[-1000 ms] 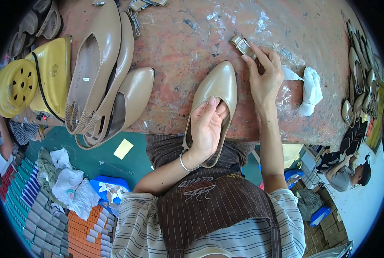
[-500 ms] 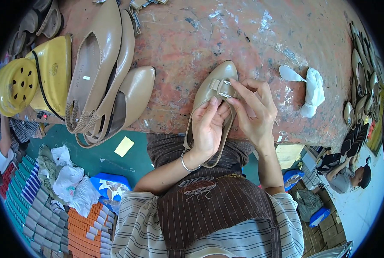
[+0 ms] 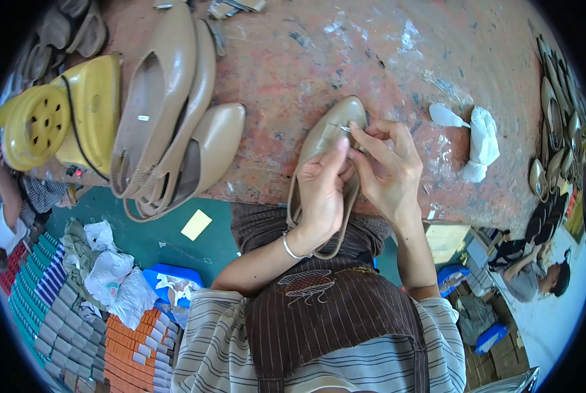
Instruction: The person is applying glue and attaching decorative buckles onto tan-colored shoes at a manufacturing workbench.
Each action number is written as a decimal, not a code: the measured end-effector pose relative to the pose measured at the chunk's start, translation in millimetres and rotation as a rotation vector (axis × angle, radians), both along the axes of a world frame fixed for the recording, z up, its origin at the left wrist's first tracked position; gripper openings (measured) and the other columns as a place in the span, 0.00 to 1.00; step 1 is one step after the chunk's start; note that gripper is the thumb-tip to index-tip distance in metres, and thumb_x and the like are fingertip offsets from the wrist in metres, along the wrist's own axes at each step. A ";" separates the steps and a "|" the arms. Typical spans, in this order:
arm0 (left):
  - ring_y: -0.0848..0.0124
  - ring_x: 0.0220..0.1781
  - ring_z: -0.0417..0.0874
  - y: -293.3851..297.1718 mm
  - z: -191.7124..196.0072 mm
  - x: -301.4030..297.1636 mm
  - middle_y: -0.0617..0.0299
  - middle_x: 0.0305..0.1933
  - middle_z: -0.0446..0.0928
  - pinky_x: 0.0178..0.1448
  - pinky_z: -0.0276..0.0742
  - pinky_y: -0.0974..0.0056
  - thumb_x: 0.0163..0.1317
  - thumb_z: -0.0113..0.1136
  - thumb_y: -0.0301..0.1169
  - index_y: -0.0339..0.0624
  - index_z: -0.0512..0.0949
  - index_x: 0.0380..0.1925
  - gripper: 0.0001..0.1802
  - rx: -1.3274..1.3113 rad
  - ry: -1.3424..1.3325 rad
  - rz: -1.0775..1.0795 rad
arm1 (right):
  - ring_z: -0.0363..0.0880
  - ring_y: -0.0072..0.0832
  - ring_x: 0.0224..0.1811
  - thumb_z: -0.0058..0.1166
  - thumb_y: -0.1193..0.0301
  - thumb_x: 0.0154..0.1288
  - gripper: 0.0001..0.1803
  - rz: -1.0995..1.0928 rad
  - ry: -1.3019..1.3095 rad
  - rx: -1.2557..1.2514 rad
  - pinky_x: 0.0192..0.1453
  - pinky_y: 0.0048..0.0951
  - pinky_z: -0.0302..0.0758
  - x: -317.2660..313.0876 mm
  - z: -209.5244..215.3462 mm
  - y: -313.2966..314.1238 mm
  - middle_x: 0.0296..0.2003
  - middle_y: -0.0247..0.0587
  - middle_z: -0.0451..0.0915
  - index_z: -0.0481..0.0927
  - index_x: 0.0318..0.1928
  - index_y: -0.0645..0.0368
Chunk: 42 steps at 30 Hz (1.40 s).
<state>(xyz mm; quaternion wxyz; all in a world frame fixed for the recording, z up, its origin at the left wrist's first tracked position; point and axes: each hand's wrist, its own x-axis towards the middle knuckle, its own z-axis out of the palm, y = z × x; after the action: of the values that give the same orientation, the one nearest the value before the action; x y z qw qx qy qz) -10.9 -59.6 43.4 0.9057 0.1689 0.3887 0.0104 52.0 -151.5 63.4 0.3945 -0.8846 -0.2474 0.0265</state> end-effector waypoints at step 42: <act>0.61 0.29 0.79 238.6 119.3 43.0 0.50 0.30 0.79 0.36 0.73 0.61 0.68 0.52 0.29 0.33 0.77 0.40 0.10 2.763 0.051 -0.060 | 0.75 0.37 0.48 0.68 0.74 0.50 0.22 -0.555 -0.145 0.154 0.54 0.33 0.70 37.1 -45.4 -97.3 0.45 0.42 0.78 0.77 0.47 0.61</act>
<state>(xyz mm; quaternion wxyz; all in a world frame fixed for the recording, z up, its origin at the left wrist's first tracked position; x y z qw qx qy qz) 32.1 179.1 162.7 -0.0028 0.9294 0.0753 0.3613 89.1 -248.8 18.0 0.4337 -0.8856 -0.0249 -0.1644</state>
